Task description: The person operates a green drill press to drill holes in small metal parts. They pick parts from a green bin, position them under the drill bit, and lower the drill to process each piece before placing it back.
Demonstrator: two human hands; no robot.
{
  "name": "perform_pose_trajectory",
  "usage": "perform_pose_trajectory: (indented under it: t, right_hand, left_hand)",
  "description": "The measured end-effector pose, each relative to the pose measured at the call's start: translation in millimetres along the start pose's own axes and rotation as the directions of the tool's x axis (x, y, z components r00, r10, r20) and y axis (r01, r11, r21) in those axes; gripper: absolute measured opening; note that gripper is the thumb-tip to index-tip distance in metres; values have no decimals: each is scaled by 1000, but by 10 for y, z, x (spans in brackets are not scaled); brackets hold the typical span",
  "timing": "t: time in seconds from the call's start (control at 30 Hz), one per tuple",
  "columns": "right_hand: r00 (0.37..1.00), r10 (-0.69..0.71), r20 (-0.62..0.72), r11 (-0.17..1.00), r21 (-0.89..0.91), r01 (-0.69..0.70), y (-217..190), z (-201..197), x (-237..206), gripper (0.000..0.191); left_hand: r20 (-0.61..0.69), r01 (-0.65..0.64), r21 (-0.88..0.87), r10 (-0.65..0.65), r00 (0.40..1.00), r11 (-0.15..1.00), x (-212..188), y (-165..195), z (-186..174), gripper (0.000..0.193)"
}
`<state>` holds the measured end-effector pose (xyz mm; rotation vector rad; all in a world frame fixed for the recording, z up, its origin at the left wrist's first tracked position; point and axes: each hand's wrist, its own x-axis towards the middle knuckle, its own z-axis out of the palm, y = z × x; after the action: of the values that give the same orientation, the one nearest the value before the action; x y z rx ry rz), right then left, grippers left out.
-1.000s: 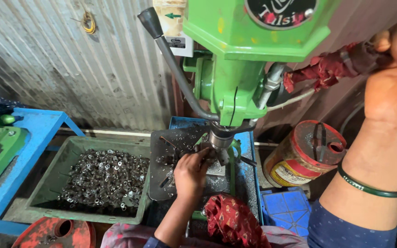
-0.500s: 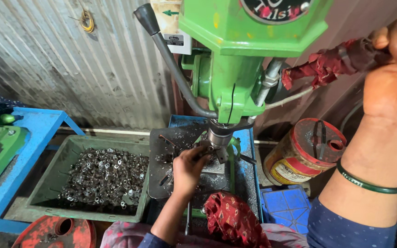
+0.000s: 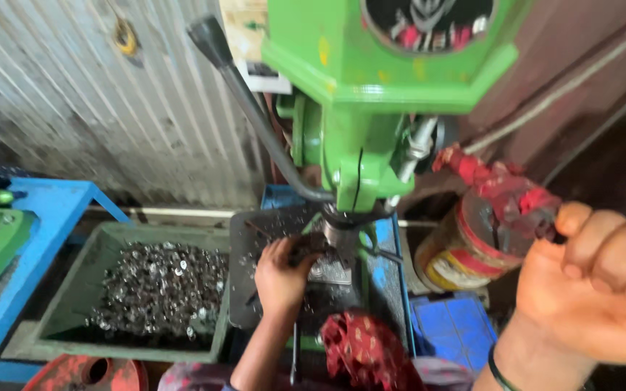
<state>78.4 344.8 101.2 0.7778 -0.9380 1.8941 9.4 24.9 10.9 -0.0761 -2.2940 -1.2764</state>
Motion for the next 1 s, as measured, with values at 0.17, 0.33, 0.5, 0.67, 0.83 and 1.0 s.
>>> perform_pose_trajectory:
  t: [0.17,0.33,0.5,0.67,0.83,1.0]
  right_hand:
    - [1000,-15,-1,1000,-10,15,20,146,69,33]
    - [1000,-4,-16,999,-46,3,2,95,2,33]
    - [998,33,49,996,-81,-29,7,257,349,34]
    - [980,188,66,980,-79,-183,234,595,1350,39]
    - [949,286,129,958,-17,-287,494,434,1873,34]
    - [940,310,141,951,-47,-306,480,404,1812,32]
  left_hand:
    - [119,211,-20,-207,971,977,-48,21,-59,44]
    - [109,157,-36,-152,982,987,-103,-28,-19,25]
    - [162,115,18,-117,980,993,-37,-38,89,25]
    - [160,58,-23,-53,986,998,0,27,130,25]
    - [145,264,-127,-245,959,956,-108,3,-111,21]
    - [75,162,-138,-153,985,977,-245,5,-63,21]
